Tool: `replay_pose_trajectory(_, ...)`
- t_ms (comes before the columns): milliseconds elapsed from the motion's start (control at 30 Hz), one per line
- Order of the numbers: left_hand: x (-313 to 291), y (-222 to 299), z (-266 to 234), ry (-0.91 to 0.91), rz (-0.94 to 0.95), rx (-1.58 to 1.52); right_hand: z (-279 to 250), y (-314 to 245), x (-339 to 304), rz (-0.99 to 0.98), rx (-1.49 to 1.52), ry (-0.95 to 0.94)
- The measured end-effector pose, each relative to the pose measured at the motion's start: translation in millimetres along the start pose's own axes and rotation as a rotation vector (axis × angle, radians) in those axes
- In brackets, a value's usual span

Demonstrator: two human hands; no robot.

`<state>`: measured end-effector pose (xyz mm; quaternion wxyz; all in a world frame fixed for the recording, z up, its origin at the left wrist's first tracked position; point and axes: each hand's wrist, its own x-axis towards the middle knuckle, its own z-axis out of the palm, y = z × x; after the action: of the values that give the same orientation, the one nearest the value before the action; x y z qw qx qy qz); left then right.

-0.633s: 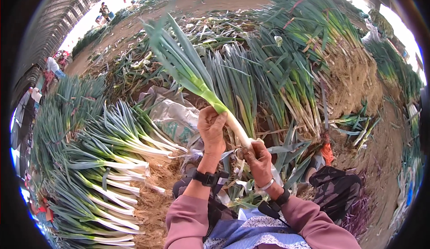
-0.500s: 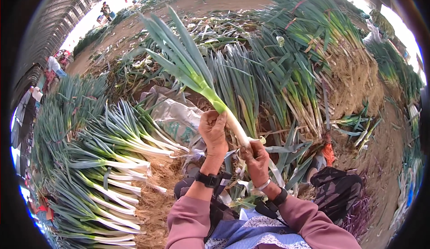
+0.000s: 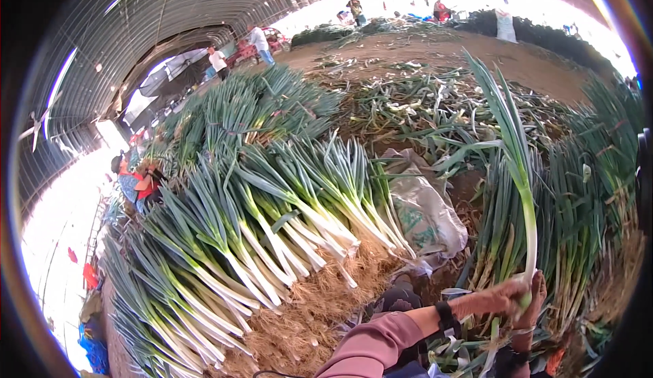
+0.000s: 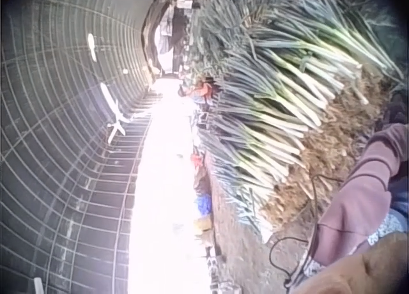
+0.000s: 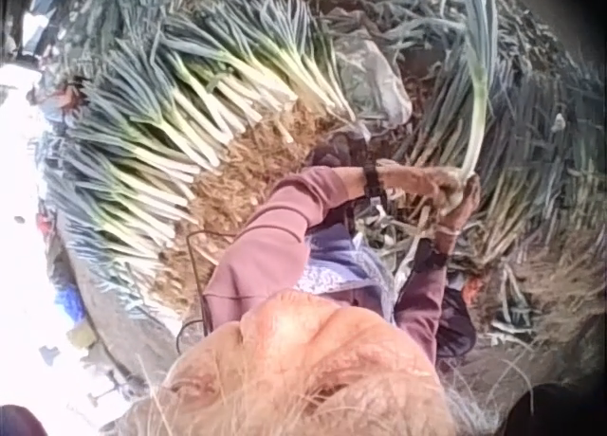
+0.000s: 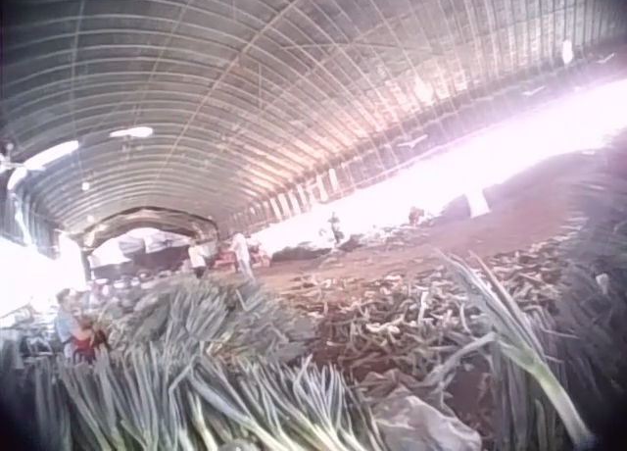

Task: The person picks up a leek by hand, peels away the outer layers, and pulls off the roots. They repeat this process with several more leeks, placing the cleaned vegetables onto a pile.

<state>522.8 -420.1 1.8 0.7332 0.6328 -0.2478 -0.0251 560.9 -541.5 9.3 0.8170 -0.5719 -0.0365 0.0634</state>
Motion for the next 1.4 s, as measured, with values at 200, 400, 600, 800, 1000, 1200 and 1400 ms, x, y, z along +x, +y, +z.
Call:
replay_pose_trajectory(200,-14,30,-31,-0.033,-0.226,-0.130,0,8,12,-0.232,-0.234,-0.075)
replay_pose_trajectory(400,7,53,-77,0.940,-0.059,-0.409,11,32,-33,-0.186,-0.375,-0.104)
replay_pose_trajectory(600,-10,42,-89,0.853,0.001,0.184,12,31,-22,-0.006,-0.729,-0.082)
replay_pose_trajectory(800,-6,40,-119,1.130,0.052,-0.705,56,14,-22,-0.585,-0.916,0.037)
replay_pose_trajectory(1000,6,36,-82,1.123,0.130,-0.714,66,33,-7,-0.671,-1.105,0.072)
replay_pose_trajectory(1200,3,47,-87,1.219,0.128,-0.638,48,35,12,-0.661,-1.098,-0.251)
replay_pose_trajectory(1400,-1,53,-104,0.948,0.089,-0.752,52,19,-4,-0.023,-0.387,-0.695)
